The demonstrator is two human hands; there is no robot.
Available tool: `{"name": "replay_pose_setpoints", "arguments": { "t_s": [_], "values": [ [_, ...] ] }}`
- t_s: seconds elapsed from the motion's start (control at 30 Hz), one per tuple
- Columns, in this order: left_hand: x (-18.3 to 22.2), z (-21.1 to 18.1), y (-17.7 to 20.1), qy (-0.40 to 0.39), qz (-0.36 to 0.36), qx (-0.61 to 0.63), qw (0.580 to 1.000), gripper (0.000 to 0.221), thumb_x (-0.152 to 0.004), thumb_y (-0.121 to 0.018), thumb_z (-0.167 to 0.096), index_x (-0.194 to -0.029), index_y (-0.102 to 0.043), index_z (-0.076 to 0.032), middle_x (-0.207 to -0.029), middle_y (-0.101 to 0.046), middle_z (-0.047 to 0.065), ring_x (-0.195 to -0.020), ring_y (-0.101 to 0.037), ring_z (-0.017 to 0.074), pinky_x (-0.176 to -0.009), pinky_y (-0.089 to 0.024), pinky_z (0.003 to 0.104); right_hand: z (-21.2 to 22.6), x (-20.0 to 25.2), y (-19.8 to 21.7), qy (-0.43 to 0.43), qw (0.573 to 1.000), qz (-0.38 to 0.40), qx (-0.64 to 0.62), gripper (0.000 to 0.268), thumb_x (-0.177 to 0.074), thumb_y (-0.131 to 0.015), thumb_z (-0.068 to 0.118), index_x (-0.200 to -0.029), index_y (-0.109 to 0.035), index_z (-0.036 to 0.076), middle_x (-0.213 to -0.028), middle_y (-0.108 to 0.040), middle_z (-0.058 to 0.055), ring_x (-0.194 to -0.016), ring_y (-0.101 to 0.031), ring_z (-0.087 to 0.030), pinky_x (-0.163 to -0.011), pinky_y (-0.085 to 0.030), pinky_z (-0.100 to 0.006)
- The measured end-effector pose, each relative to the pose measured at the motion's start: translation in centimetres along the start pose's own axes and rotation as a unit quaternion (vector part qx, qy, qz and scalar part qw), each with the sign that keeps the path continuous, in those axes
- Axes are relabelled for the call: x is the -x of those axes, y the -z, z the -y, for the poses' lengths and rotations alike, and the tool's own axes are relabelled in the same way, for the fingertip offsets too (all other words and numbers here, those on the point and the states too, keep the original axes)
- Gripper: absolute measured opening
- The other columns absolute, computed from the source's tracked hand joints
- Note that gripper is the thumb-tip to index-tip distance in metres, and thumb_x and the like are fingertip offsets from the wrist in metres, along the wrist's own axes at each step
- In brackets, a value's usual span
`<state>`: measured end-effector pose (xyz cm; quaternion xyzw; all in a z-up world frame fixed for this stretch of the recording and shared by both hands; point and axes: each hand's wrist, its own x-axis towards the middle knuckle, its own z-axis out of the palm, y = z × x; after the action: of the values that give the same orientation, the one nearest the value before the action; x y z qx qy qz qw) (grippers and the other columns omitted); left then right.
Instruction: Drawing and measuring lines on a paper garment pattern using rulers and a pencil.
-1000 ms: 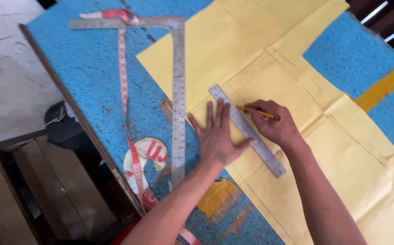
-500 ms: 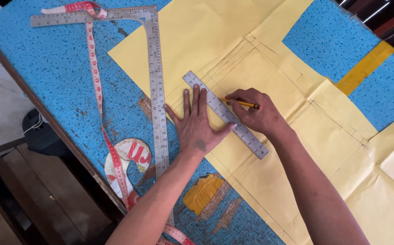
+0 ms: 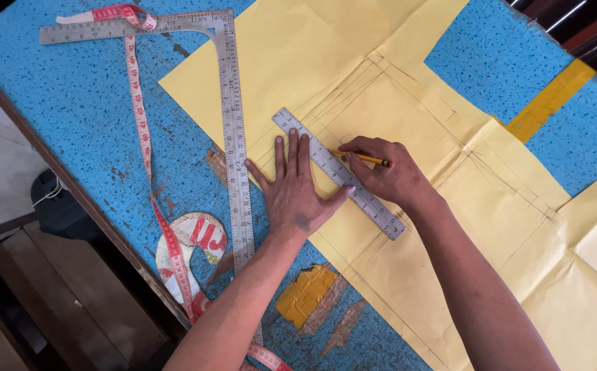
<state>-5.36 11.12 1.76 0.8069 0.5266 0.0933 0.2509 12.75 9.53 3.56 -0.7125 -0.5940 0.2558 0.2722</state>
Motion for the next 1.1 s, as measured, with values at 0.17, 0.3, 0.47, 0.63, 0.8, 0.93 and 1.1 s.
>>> {"name": "replay_pose_setpoints", "arguments": {
  "t_s": [0.17,0.3,0.47,0.63,0.8,0.93,1.1],
  "values": [
    [-0.2,0.0,-0.1,0.0,-0.006,-0.003,1.0,0.116,-0.08,-0.052,-0.083,-0.162,-0.017,-0.01,-0.171,-0.013,0.014,-0.159,-0.007,0.0332,-0.11,0.003,0.083,0.1,-0.1,0.1,0.008,1.0,-0.003,-0.004,0.021,-0.092,-0.064,0.014,-0.107,-0.078,0.014,-0.092,-0.077,-0.014,-0.044,-0.05,-0.019,-0.043,-0.038,-0.03],
    [-0.1,-0.2,0.1,0.003,0.012,-0.022,1.0,0.115,-0.082,-0.047,-0.085,-0.163,-0.015,-0.01,-0.172,-0.011,0.014,-0.159,-0.004,0.0331,-0.11,0.004,0.082,-0.3,0.0,0.0,0.008,1.0,0.001,0.002,0.021,-0.091,-0.064,0.013,-0.107,-0.078,0.014,-0.093,-0.077,-0.014,-0.043,-0.05,-0.019,-0.043,-0.038,-0.029],
    [-0.2,-0.4,0.4,0.01,0.016,-0.025,1.0,0.117,-0.081,-0.043,-0.089,-0.163,-0.016,-0.01,-0.172,-0.009,0.013,-0.159,-0.004,0.032,-0.111,0.006,0.081,0.2,0.5,0.3,0.028,1.0,0.0,-0.006,0.021,-0.093,-0.065,0.012,-0.109,-0.079,0.012,-0.096,-0.078,-0.015,-0.044,-0.052,-0.017,-0.043,-0.039,-0.027],
    [0.2,-0.4,1.0,0.001,0.036,-0.016,0.999,0.12,-0.078,-0.035,-0.091,-0.162,-0.015,-0.009,-0.172,-0.009,0.015,-0.159,-0.005,0.0342,-0.111,0.002,0.082,1.4,1.6,0.4,-0.03,0.999,-0.005,-0.017,0.023,-0.095,-0.067,0.016,-0.115,-0.079,0.015,-0.105,-0.076,-0.015,-0.075,-0.071,-0.03,-0.064,-0.052,-0.037],
    [0.2,-0.4,1.0,-0.001,0.037,-0.028,0.999,0.119,-0.079,-0.036,-0.09,-0.163,-0.015,-0.009,-0.172,-0.009,0.015,-0.159,-0.005,0.0342,-0.11,0.0,0.082,-0.2,0.8,-0.3,0.005,1.0,-0.015,-0.02,0.02,-0.094,-0.067,0.011,-0.109,-0.079,0.011,-0.095,-0.077,-0.017,-0.035,-0.041,-0.014,-0.038,-0.032,-0.024],
    [0.2,-0.3,0.9,-0.002,0.034,-0.024,0.999,0.119,-0.079,-0.034,-0.091,-0.163,-0.015,-0.008,-0.172,-0.009,0.016,-0.159,-0.004,0.0343,-0.11,0.001,0.082,-0.6,1.0,0.0,0.024,0.998,-0.03,-0.044,0.02,-0.093,-0.068,0.013,-0.109,-0.08,0.013,-0.096,-0.077,-0.015,-0.038,-0.045,-0.015,-0.039,-0.036,-0.025],
    [0.0,-0.2,0.6,-0.001,0.028,-0.041,0.999,0.114,-0.082,-0.041,-0.084,-0.163,-0.014,-0.008,-0.172,-0.009,0.015,-0.159,-0.004,0.0337,-0.11,0.002,0.082,0.7,2.1,1.9,0.045,0.989,-0.046,-0.131,0.026,-0.099,-0.06,0.012,-0.119,-0.075,0.007,-0.102,-0.077,-0.021,-0.091,-0.072,-0.03,-0.087,-0.056,-0.042]
  ]
}}
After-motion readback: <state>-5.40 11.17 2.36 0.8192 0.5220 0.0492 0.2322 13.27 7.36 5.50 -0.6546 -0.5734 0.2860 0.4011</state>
